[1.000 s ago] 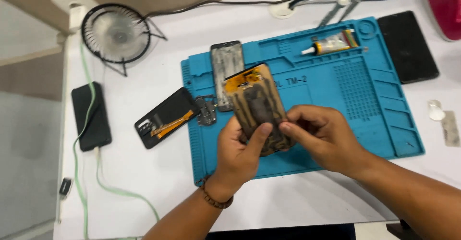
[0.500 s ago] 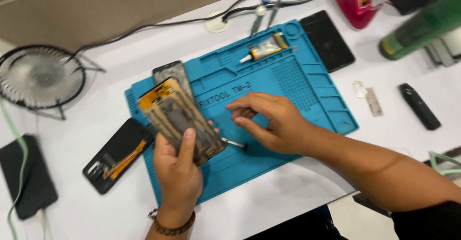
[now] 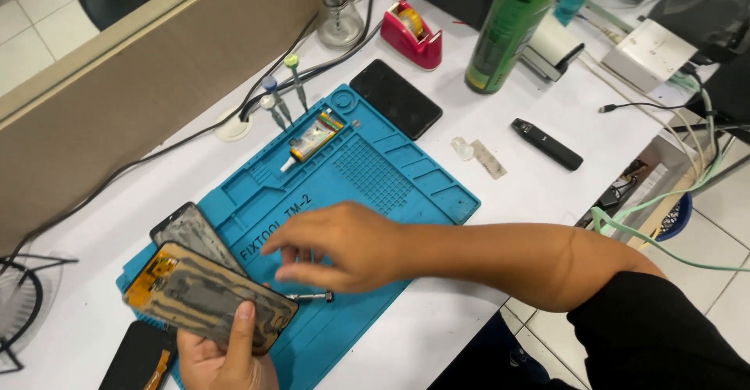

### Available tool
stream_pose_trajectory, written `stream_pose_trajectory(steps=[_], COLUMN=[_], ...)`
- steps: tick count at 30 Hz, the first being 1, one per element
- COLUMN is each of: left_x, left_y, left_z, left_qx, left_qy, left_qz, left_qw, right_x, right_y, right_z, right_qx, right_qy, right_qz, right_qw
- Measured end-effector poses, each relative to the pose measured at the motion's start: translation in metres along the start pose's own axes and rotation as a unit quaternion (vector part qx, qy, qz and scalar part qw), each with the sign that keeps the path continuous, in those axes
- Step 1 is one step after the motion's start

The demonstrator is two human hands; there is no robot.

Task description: A technician disassembles phone components, peels adhesive film from a new screen, and uses a powered tool for repair.

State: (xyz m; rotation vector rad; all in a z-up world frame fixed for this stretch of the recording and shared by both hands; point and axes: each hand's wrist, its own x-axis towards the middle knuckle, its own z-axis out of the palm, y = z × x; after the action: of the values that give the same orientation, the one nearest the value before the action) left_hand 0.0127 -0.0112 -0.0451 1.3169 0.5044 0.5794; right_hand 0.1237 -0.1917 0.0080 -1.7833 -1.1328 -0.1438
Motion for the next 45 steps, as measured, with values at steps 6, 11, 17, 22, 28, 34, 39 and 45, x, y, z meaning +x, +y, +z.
stream_pose_trajectory(steps=[6, 11, 17, 22, 28, 34, 39, 45], left_x=[0.001, 0.004, 0.012, 0.013, -0.003, -0.007, -0.010, -0.013], left_y=[-0.020, -0.034, -0.046, -0.049, -0.030, 0.003, 0.008, 0.019], left_z=[-0.016, -0.014, 0.002, 0.002, -0.029, -0.015, -0.011, -0.006], left_qx=[0.140, 0.151, 0.083, 0.039, 0.033, 0.006, -0.014, -0.022], left_qy=[0.011, -0.032, -0.068, -0.074, -0.037, -0.146, -0.191, -0.260], left_qz=[-0.062, 0.040, 0.044, 0.045, 0.053, 0.066, 0.061, 0.040], left_qw=[0.988, 0.987, 0.993, 0.995, 0.997, 0.987, 0.980, 0.965], right_x=[-0.010, -0.007, -0.009, -0.010, -0.012, -0.010, -0.015, -0.013], right_y=[0.005, 0.005, 0.004, 0.002, -0.001, -0.001, 0.004, 0.012], right_z=[0.028, 0.021, 0.025, 0.020, 0.024, 0.019, 0.017, 0.005], right_qx=[0.115, 0.181, 0.240, 0.225, 0.248, 0.264, 0.262, 0.213], right_qy=[-0.148, -0.166, -0.123, -0.114, -0.143, -0.147, -0.131, -0.136], right_qz=[0.155, 0.169, 0.193, 0.182, 0.178, 0.181, 0.217, 0.237], right_qw=[0.970, 0.954, 0.943, 0.950, 0.941, 0.936, 0.931, 0.938])
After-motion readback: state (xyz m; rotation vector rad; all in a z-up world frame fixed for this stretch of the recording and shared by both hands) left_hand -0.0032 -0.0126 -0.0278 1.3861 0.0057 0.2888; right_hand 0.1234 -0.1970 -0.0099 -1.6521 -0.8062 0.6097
